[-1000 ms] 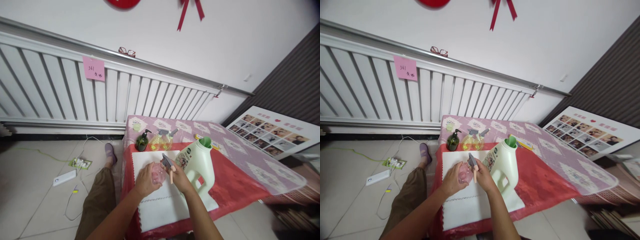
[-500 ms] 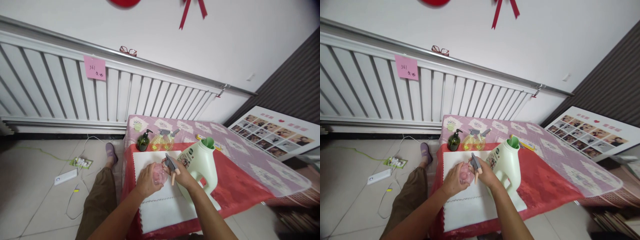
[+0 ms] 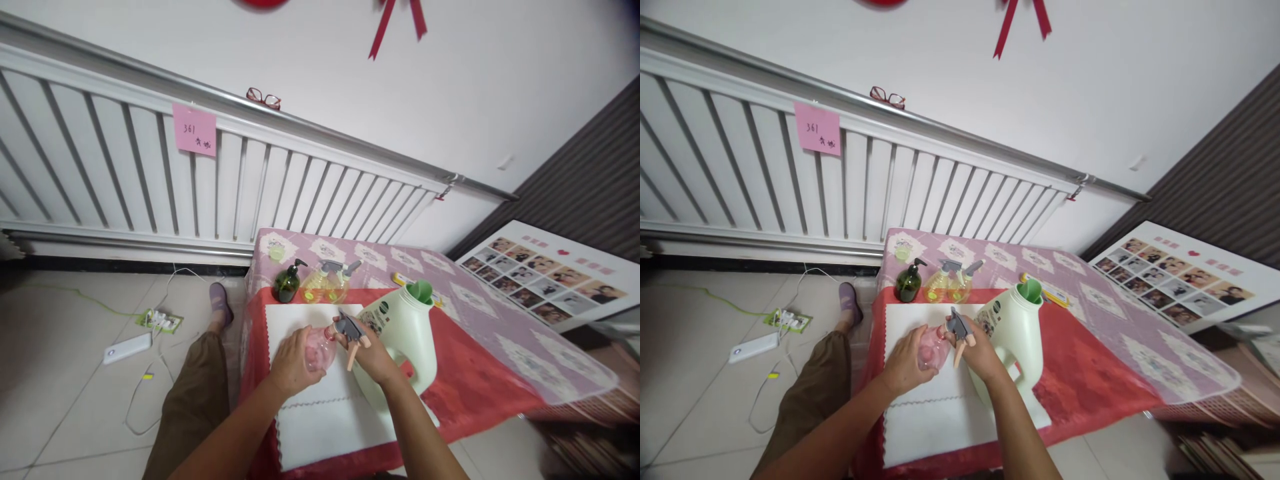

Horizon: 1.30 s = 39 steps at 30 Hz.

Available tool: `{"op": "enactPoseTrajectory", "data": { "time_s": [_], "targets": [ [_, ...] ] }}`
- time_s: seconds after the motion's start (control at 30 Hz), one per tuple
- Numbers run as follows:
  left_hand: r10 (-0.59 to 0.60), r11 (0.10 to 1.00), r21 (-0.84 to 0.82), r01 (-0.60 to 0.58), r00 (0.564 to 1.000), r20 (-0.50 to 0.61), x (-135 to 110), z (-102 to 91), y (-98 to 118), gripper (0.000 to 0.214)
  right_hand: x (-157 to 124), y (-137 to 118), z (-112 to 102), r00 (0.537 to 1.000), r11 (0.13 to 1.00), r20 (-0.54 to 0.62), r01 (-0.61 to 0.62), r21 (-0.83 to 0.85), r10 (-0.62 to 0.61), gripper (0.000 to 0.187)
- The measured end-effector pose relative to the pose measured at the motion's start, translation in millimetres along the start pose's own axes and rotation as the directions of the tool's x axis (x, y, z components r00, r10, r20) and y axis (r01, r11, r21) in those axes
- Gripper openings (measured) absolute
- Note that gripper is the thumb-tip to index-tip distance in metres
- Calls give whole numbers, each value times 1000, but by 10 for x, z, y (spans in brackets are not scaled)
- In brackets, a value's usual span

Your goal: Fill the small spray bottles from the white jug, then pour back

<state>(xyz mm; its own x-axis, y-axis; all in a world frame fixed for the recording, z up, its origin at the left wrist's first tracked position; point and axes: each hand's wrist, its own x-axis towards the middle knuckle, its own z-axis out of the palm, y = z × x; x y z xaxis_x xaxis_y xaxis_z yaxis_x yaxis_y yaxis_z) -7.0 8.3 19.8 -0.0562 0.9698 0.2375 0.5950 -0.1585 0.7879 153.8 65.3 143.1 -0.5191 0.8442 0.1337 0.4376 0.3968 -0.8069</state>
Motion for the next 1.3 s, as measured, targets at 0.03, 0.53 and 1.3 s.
{"op": "enactPoseTrajectory", "data": {
  "time_s": [0.03,0.53,1.3],
  "targets": [
    [1,1000,-1,-1,1000,1,-1,-2,0,92,-5,-6,-6,1000,1000,2,1,-1,-1,36],
    [-17,1000,1,17,1000,5,-5,-9,14,93,44,-136,-72,994,997,102,51,-58,-45,26],
    [32,999,17,-31,999,-34,-25,38,-34,96,-121,56,599,893,991,-431,-136,15,129,17]
  ]
}}
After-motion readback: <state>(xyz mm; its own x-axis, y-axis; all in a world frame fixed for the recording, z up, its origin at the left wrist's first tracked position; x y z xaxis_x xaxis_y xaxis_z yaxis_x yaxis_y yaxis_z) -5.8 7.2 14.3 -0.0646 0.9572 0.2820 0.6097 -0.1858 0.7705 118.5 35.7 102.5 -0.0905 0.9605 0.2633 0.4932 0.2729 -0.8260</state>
